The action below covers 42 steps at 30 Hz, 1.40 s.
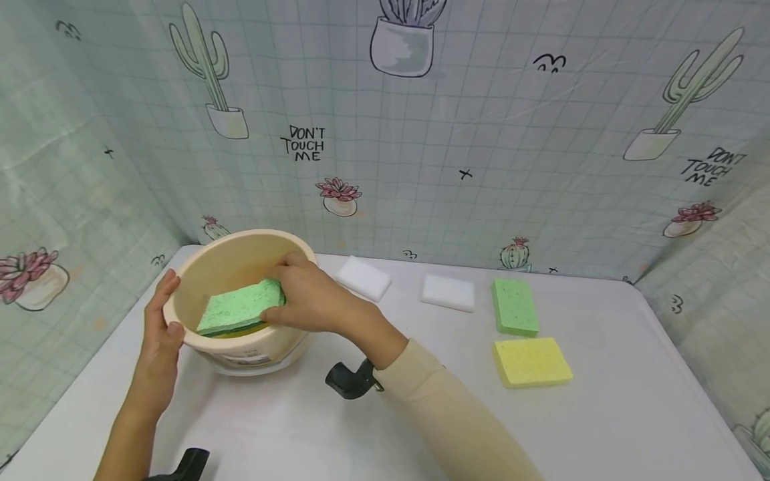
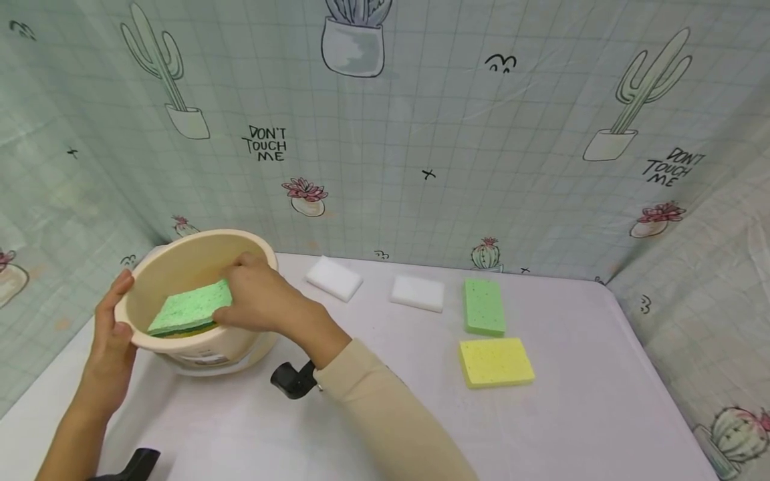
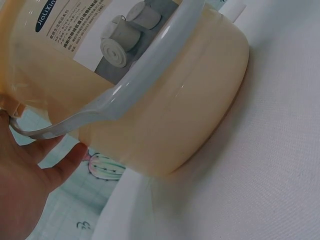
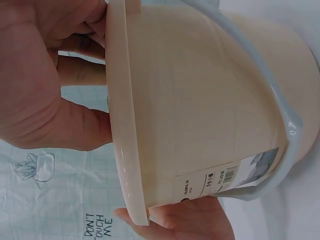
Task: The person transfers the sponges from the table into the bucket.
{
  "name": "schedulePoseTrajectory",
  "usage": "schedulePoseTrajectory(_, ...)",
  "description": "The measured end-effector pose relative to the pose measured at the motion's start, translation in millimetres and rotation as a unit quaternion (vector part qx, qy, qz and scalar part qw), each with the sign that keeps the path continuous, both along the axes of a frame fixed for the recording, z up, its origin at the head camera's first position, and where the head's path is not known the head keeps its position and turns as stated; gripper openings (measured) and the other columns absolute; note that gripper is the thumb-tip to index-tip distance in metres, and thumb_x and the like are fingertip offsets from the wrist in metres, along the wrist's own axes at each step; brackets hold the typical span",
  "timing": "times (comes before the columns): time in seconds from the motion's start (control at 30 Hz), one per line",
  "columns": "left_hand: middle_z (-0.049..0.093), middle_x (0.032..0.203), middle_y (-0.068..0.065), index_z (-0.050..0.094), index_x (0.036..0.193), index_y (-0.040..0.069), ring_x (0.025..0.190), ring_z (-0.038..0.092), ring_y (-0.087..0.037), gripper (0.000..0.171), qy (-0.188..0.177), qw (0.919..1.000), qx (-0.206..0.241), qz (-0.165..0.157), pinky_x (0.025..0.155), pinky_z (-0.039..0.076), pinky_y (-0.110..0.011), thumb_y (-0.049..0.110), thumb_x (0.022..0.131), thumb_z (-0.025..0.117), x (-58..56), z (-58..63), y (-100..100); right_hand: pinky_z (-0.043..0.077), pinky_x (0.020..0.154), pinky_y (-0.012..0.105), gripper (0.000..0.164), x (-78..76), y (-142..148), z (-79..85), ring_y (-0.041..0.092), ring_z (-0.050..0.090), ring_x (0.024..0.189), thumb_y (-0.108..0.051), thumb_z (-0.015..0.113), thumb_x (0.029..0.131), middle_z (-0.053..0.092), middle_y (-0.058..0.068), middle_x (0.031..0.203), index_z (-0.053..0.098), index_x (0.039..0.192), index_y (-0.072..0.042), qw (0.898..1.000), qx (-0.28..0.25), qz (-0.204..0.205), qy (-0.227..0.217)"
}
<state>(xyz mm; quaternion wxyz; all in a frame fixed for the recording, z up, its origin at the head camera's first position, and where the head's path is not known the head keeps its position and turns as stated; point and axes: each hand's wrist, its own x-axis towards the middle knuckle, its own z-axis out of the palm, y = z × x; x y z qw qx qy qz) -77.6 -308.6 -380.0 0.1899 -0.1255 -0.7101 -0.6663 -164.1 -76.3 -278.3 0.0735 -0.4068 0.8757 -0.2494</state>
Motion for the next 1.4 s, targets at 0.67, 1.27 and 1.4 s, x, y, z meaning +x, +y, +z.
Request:
schedulePoseTrajectory(0.67,-0.003,0.158,0.0,0.019,0.152,0.015,0.144,0.001,-0.02,0.056,0.0,1.0,-0.004,-0.003,0.106,0.021,-0.014,0.028,0.102,0.042,-0.4,-1.4,-0.1,0.042,0.074,0.014,0.047,-2.2,19.7,2.7,0.007,0.052,0.089,-0.023,0.065,0.09,0.059,0.0,0.118,0.055,0.134,-0.008,0.997,-0.079,-0.006,-0.018)
schedulePoseTrajectory(1.27,-0.002,0.158,-0.001,0.02,0.152,0.014,0.144,0.002,-0.02,0.057,0.008,1.0,-0.005,0.001,0.106,0.02,-0.015,0.028,0.102,0.043,-0.8,-3.4,-2.0,0.048,0.075,0.024,0.042,5.5,79.0,-13.8,0.016,0.056,0.089,-0.019,0.064,0.092,0.06,0.001,0.118,0.057,0.132,-0.009,0.988,-0.15,-0.034,0.001)
schedulePoseTrajectory(1.4,-0.003,0.158,-0.001,0.019,0.152,0.014,0.144,0.002,-0.02,0.056,0.008,0.9999,-0.006,-0.003,0.106,0.02,-0.014,0.027,0.102,0.042,0.2,-2.9,-0.8,0.048,0.076,0.022,0.04,7.8,95.0,-23.0,0.016,0.057,0.09,-0.018,0.066,0.091,0.06,-0.002,0.118,0.059,0.129,-0.01,0.984,-0.166,-0.058,0.006)
